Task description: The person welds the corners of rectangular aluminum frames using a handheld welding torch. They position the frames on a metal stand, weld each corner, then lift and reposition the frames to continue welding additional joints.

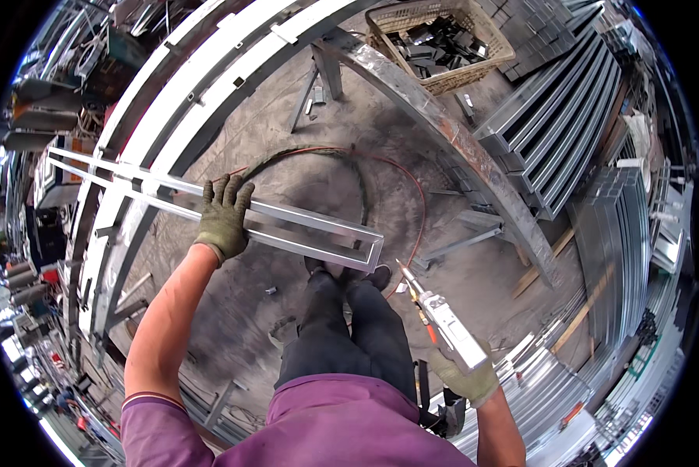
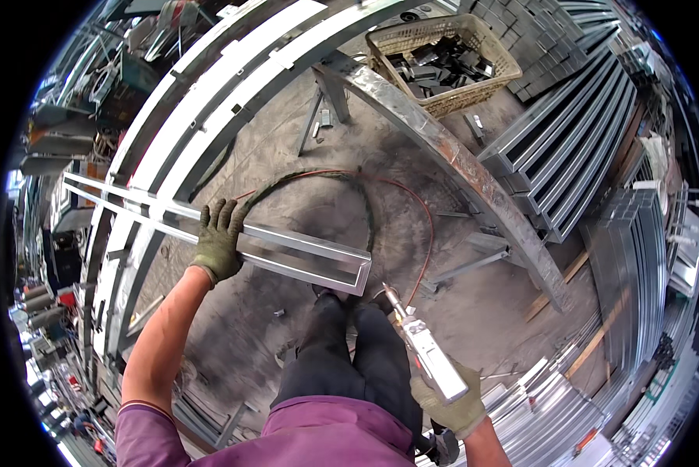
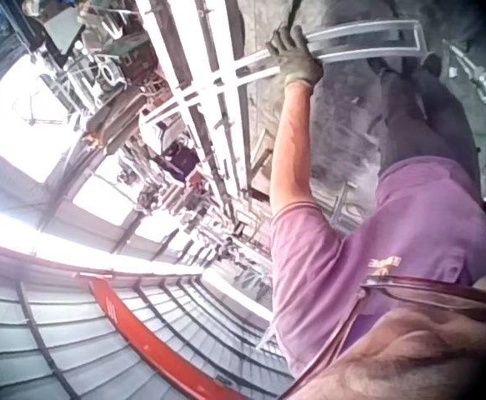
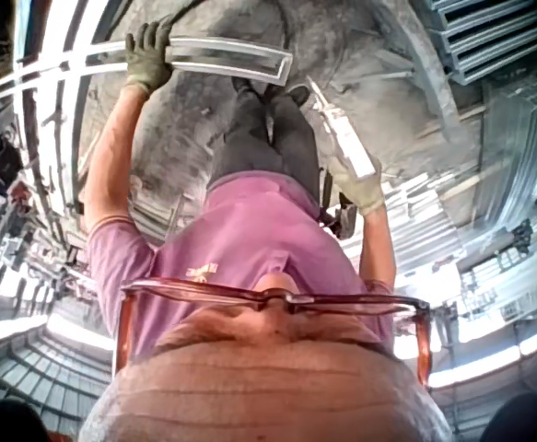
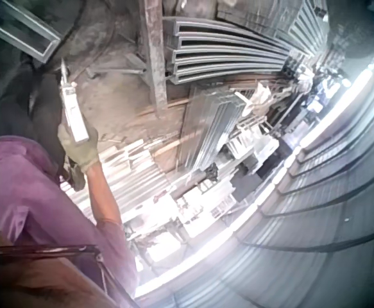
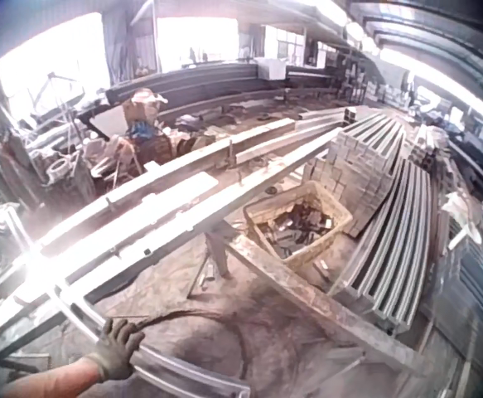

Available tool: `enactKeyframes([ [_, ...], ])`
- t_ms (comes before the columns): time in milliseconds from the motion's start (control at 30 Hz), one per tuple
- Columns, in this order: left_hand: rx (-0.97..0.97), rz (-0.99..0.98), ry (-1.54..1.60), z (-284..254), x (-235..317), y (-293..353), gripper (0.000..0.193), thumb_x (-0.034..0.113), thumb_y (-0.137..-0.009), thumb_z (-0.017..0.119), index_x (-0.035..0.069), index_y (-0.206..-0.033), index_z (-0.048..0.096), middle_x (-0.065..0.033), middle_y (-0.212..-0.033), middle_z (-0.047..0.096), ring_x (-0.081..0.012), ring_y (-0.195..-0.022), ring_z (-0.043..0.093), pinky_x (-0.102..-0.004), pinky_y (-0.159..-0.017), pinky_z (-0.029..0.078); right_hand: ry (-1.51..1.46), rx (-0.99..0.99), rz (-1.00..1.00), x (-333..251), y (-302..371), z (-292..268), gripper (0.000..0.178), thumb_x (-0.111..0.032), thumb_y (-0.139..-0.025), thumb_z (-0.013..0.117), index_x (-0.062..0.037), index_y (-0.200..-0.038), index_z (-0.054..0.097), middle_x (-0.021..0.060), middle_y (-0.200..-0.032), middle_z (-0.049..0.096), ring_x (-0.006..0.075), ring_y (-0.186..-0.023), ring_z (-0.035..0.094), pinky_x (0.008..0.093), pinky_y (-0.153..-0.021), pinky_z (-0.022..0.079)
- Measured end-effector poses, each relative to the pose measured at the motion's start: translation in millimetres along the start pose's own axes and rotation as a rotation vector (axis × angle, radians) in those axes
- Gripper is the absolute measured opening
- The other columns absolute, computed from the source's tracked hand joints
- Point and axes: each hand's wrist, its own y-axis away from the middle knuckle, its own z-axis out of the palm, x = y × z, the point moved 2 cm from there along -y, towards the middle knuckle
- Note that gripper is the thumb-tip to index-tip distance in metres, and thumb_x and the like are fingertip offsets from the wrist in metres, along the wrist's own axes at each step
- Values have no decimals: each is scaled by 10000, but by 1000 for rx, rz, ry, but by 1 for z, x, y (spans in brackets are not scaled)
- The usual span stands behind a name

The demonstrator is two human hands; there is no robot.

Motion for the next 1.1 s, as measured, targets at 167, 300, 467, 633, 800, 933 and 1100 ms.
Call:
enactKeyframes([
  [167, 15, -37, 76, -4, 0, 1, 906, 175, -783, 812, 149, -1629, 491, -197, -1682, 432, -430, -1628, 323, -641, -1364, 165, 73, -82, -116, 4, -7, 2, 378, -124, -887, 857, -3, -1234, 773, 110, -946, 805, 217, -819, 812, 358, -734, 637],
  [300, 60, -27, 109, -4, -2, 1, 881, 160, -729, 856, 143, -1551, 541, -179, -1646, 493, -421, -1615, 359, -635, -1366, 183, 141, -118, -243, 1, -15, 2, 269, -40, -925, 830, 19, -1170, 736, 41, -838, 696, 158, -712, 654, 354, -660, 553],
  [467, 96, -28, 115, 5, -5, 3, 818, 172, -746, 867, 166, -1510, 573, -155, -1639, 503, -410, -1614, 366, -628, -1367, 191, 125, -156, -236, -5, -27, 3, 184, -16, -932, 802, 22, -1100, 739, 39, -790, 677, 135, -678, 631, 335, -621, 530],
  [633, 131, -15, 151, 7, -6, 2, 765, 139, -759, 851, 167, -1479, 592, -154, -1631, 501, -408, -1611, 366, -628, -1370, 188, 106, -208, -220, 3, -33, 6, 145, -12, -944, 792, 24, -1073, 737, 29, -771, 681, 117, -652, 640, 330, -582, 512],
  [800, 120, -27, 159, 6, -4, 2, 730, 118, -761, 845, 177, -1449, 610, -149, -1634, 500, -401, -1613, 366, -618, -1376, 181, 87, -229, -128, 5, -35, 7, 134, -26, -957, 798, 23, -1067, 739, 23, -748, 678, 115, -639, 646, 336, -574, 517],
  [933, 122, -26, 167, 4, -4, 3, 714, 114, -758, 846, 181, -1431, 620, -142, -1612, 514, -389, -1606, 375, -616, -1378, 179, 104, -224, -150, 0, -38, 9, 143, -27, -954, 807, 20, -1072, 741, 25, -752, 680, 116, -637, 647, 336, -575, 522],
  [1100, 132, -9, 180, 2, -5, 2, 683, 113, -752, 844, 182, -1400, 638, -136, -1542, 545, -378, -1573, 408, -626, -1373, 183, 130, -220, -200, -4, -39, 10, 168, -26, -949, 820, 22, -1091, 745, 31, -771, 694, 117, -637, 658, 335, -571, 525],
])
